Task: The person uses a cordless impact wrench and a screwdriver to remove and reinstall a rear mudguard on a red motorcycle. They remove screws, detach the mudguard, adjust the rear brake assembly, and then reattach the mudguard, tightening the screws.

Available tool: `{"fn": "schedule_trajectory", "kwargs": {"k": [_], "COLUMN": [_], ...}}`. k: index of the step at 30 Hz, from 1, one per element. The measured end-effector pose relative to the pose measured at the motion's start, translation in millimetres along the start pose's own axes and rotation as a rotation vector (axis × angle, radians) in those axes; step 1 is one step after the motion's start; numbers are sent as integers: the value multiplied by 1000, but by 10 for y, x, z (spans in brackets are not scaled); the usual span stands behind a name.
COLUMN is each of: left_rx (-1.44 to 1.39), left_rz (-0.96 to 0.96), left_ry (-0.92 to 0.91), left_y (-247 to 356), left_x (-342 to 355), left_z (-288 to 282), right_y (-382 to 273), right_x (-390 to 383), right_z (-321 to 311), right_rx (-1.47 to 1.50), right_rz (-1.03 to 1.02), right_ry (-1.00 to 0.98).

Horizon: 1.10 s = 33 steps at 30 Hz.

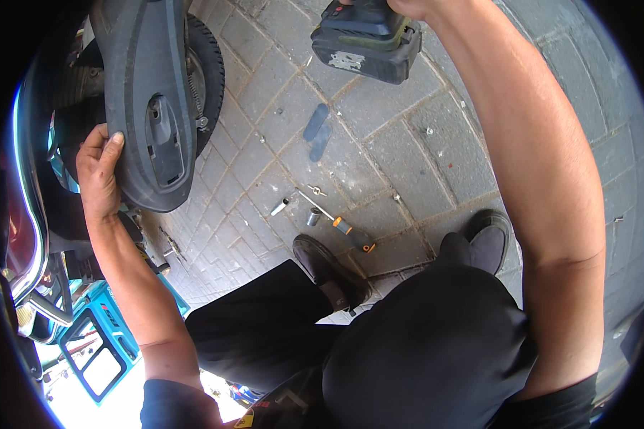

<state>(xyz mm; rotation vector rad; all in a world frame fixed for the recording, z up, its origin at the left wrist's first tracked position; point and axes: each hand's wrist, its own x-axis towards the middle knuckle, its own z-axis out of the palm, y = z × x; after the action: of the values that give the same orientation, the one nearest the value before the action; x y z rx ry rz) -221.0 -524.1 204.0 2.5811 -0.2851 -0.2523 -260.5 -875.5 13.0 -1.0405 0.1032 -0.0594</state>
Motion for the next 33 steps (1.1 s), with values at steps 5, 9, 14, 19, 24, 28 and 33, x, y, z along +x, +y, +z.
{"fn": "schedule_trajectory", "kwargs": {"k": [5,9,14,19,24,28,33], "left_rx": [-3,8,-52,-65,-46,-46,-47], "left_rz": [-6,-19,-27,-55,-75,-92,-100], "left_ry": [3,-22,-29,-5,-7,-16,18], "left_y": [-12,6,64,74,68,81,94], "left_x": [-20,-29,-49,-62,-56,-52,-88], "left_z": [-4,5,28,44,29,21,37], "right_y": [40,67,82,29,-13,54,254], "right_x": [48,59,65,71,64,117,41], "right_z": [-42,-90,-94,-128,-184,-191,-105], "right_rx": [37,-100,-240,-236,-555,-360,-191], "right_rz": [-37,-68,-191,-144,-368,-324,-232], "right_ry": [-80,-62,-4,-20,-23,23,8]}}
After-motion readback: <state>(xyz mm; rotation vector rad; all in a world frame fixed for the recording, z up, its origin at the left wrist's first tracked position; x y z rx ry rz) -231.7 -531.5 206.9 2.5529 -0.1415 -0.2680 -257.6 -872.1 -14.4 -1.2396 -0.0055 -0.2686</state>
